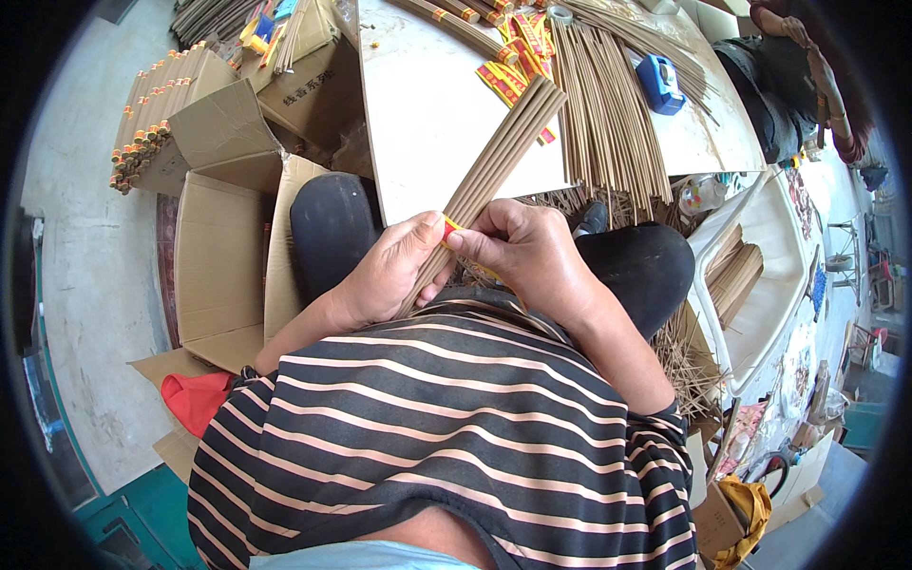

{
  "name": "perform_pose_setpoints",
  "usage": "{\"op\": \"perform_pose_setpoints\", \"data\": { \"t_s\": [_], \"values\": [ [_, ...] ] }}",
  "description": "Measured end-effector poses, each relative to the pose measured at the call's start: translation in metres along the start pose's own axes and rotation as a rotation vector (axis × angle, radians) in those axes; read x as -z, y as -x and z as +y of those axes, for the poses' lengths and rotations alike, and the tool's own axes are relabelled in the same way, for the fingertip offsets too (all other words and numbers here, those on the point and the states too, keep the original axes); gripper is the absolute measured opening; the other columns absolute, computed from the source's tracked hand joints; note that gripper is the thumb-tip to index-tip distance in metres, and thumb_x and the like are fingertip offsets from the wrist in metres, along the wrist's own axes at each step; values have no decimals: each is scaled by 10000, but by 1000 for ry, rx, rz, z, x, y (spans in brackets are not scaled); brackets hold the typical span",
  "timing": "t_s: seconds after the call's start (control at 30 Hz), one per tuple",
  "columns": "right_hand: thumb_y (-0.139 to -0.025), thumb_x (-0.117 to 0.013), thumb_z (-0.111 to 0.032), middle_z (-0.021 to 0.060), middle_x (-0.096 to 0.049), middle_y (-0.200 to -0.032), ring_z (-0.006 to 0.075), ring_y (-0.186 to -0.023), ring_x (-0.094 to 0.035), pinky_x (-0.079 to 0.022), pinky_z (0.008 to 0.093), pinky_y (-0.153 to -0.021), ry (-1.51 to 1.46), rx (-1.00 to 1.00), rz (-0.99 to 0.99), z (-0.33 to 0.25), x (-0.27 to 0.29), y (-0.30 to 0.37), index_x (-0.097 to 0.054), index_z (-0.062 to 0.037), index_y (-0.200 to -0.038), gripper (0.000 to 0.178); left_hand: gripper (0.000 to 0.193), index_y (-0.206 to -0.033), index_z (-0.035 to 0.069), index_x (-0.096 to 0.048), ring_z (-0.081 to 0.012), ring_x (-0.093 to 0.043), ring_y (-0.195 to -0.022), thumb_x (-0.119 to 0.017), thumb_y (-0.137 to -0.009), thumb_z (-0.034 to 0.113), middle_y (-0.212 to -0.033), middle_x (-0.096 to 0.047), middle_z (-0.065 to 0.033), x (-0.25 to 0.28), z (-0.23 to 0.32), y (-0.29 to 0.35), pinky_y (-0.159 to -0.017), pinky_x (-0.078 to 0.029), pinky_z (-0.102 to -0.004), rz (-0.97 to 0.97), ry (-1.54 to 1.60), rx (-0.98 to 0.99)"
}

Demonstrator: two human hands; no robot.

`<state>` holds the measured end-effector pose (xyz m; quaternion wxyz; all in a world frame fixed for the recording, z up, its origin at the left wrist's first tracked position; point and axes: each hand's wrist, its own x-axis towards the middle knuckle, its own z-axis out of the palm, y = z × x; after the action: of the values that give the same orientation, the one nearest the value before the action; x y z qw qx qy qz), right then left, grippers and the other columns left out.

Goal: The person gathers bundles of thin wooden sticks, aligns them, wraps a small red and yellow paper label around each bundle, and secures it with a blue tape dispenser. Finished bundles are placed into a cardboard box.

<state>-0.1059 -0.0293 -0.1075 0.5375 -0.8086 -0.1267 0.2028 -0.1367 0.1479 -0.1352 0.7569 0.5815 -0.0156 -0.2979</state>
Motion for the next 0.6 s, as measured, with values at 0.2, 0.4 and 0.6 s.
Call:
{"op": "perform_pose_setpoints", "data": {
  "t_s": [0.2,0.4,0.6],
  "values": [
    [-780,-695,-249,-9,-548,-618,48,-573,-470,-406,201,-488,13,-27,-11,2,2,-3,-606,0,-739,267,407,-928,61,-454,-56,-407,-501,-268,-972,421,-637,-465,-15,1,-1,-1,-460,-339,-167,-5,20,-4],
    [-780,-698,-250,-9,-548,-633,43,-581,-463,-394,192,-494,-79,-47,-27,7,1,-5,-598,-4,-747,267,411,-926,59,-447,-54,-406,-499,-258,-973,421,-645,-465,-15,0,1,0,-459,-342,-164,11,-34,2],
    [-790,-686,-239,-13,-541,-629,47,-581,-467,-399,187,-501,-43,-36,11,4,-4,-2,-586,-10,-737,255,413,-971,38,-456,-44,-396,-479,-240,-982,390,-597,-432,3,-2,-2,0,-455,-363,-153,32,-8,-22]
  ]
}}
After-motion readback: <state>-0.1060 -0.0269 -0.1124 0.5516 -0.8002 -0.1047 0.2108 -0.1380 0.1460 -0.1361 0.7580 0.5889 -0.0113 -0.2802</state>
